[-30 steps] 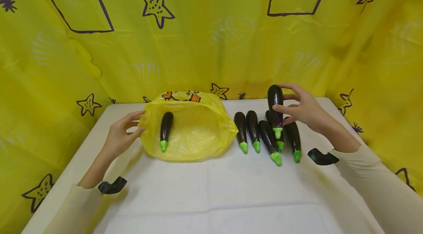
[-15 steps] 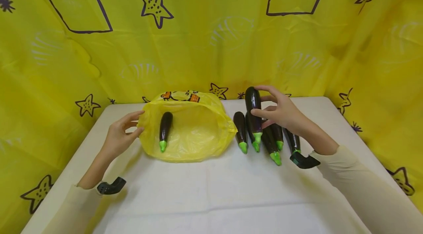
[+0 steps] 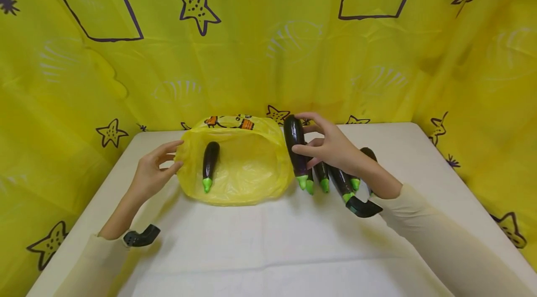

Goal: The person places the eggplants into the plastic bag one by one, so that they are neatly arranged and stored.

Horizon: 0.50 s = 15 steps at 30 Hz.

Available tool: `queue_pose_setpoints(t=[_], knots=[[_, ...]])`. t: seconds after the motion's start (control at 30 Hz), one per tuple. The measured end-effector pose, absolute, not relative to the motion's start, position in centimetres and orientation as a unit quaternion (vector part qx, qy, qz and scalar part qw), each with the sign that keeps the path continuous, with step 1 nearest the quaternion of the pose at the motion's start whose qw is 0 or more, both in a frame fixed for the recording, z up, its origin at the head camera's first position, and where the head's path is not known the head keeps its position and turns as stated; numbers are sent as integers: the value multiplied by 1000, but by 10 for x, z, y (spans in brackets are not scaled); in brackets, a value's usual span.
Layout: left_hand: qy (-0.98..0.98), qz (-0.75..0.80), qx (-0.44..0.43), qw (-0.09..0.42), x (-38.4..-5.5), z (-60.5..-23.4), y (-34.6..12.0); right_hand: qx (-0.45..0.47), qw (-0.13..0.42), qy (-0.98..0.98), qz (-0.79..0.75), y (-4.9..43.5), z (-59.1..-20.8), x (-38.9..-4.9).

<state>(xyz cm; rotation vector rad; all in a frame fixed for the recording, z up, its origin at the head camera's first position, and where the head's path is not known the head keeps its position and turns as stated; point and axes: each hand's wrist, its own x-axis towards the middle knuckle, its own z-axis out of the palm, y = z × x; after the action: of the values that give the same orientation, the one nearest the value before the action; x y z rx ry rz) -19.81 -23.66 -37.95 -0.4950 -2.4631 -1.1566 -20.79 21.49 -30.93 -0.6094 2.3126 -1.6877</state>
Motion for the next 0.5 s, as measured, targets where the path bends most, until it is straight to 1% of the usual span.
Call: queue_pose_setpoints(t=[0.5], knots=[[-878, -422, -160, 163, -196, -378, -235, -229, 137, 763, -588, 160, -320, -210]])
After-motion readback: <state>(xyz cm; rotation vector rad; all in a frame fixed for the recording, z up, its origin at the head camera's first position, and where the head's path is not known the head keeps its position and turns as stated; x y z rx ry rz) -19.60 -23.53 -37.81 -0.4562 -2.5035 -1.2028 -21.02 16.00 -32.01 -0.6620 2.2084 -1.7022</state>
